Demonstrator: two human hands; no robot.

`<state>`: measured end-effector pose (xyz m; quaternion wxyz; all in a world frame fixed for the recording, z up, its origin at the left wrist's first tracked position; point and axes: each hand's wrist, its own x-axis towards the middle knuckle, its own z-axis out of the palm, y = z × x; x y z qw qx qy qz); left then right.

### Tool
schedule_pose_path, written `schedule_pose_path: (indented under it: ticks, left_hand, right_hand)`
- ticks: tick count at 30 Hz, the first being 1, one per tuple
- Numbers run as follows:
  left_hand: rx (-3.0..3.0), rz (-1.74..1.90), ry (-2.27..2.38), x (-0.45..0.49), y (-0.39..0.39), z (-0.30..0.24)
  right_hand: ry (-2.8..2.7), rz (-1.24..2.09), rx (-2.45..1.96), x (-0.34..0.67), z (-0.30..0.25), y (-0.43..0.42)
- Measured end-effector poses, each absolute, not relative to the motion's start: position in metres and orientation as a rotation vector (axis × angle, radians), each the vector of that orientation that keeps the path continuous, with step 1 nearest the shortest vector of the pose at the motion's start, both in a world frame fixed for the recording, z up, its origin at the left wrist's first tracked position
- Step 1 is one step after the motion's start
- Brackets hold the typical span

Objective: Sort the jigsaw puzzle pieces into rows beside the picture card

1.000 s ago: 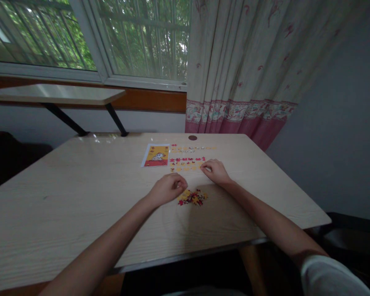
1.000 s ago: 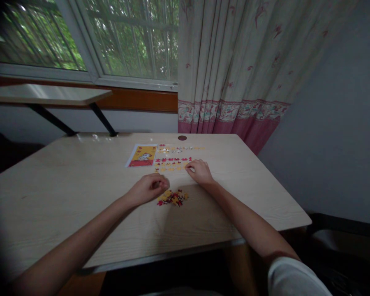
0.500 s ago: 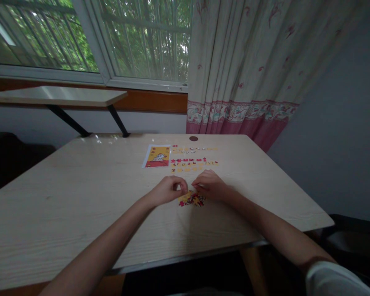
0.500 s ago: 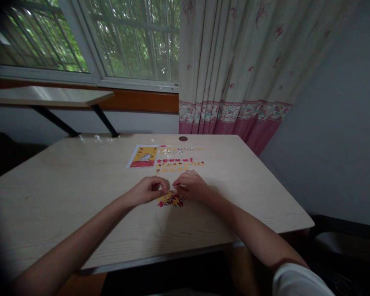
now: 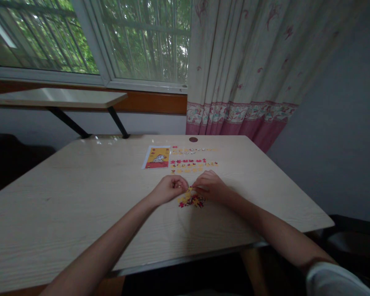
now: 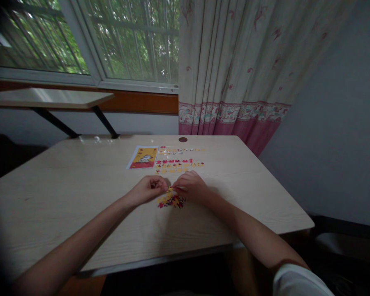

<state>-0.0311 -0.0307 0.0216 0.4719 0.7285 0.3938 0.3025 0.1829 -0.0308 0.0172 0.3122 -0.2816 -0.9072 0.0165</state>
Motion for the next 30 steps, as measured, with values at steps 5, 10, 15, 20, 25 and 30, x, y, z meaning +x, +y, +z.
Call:
schedule_pose_path:
  ticks: [5,10,15,20,25,30]
  left_hand:
    - [1.934,0.766,1.086,-0.032,-0.033,0.026]
    - [2.348,0.663,1.130,-0.039,-0.034,0.029]
    - [2.659,0.550,1.083,-0.043,-0.034,0.030]
    - [2.734,0.514,1.080,-0.045,-0.033,0.029]
    - [2.750,0.518,1.077,-0.044,-0.033,0.028]
    - [2.765,0.479,1.081,-0.044,-0.033,0.030]
  right_hand:
    - [-2.204,-0.082,-0.765,0.191,0.019,-0.021]
    - [-1.876,-0.059,-0.972,0.208,0.023,-0.007]
    - [-1.828,0.009,-1.037,0.214,0.018,0.000]
    - [-1.845,0.033,-1.054,0.213,0.015,0.001]
    - [-1.855,0.031,-1.034,0.214,0.015,0.000]
    - [-1.871,0.042,-1.064,0.214,0.015,0.001]
